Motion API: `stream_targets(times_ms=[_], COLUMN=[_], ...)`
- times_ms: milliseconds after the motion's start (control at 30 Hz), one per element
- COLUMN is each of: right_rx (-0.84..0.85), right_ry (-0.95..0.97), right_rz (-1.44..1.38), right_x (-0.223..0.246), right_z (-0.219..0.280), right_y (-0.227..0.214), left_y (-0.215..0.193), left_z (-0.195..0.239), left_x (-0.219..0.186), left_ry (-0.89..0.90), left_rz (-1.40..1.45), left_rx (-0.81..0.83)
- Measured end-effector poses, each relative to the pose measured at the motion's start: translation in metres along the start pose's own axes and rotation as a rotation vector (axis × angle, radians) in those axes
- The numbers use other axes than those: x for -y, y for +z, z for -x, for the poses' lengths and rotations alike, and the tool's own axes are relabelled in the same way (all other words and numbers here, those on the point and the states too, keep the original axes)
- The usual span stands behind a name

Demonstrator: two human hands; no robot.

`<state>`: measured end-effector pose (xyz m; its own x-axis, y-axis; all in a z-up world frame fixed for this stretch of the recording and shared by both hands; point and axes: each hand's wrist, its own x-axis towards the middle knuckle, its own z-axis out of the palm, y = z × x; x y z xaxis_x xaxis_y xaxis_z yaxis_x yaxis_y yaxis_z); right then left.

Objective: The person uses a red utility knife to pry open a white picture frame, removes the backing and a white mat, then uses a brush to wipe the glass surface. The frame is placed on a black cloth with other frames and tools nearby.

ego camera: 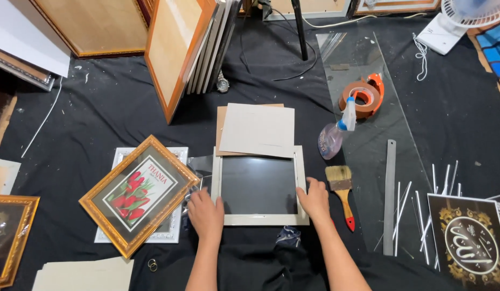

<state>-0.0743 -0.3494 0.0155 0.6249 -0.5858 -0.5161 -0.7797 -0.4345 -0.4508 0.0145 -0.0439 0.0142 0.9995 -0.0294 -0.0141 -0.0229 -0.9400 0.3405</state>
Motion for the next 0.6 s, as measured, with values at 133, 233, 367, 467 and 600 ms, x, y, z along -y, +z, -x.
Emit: stream_targets(times_ms=[133,233,367,467,600], right_rx=[0.073,0.118,0.161,0.209,0.242], right_ry=[-0.199,-0.273,-0.266,-0.129,-0.108], right_rz=[-0.246,-0.170,-0.121,-0.197,-0.249], right_x=[0.018,-0.008,0.001,0.027,0.043], right_z=[0.005,-0.022,-0.011,0.012,0.021], right_y=[-0.009,0.026,0.011,-0.018,-0.031], left_y=[-0.004,0.039,0.100,0.119,0.140], left_z=[-0.036,-0.078,-0.131,-0.157,-0.177], left_x=[-0.047,-0.073,-0.066,-0.061,-0.045], left_ry=[0.455,0.698,0.855,0.765,0.737], left_rz=[0.024,-0.105,-0.345,-0.603,-0.706], left_rx=[-0.245,-0.462,-0.470,-0.126,-0.069])
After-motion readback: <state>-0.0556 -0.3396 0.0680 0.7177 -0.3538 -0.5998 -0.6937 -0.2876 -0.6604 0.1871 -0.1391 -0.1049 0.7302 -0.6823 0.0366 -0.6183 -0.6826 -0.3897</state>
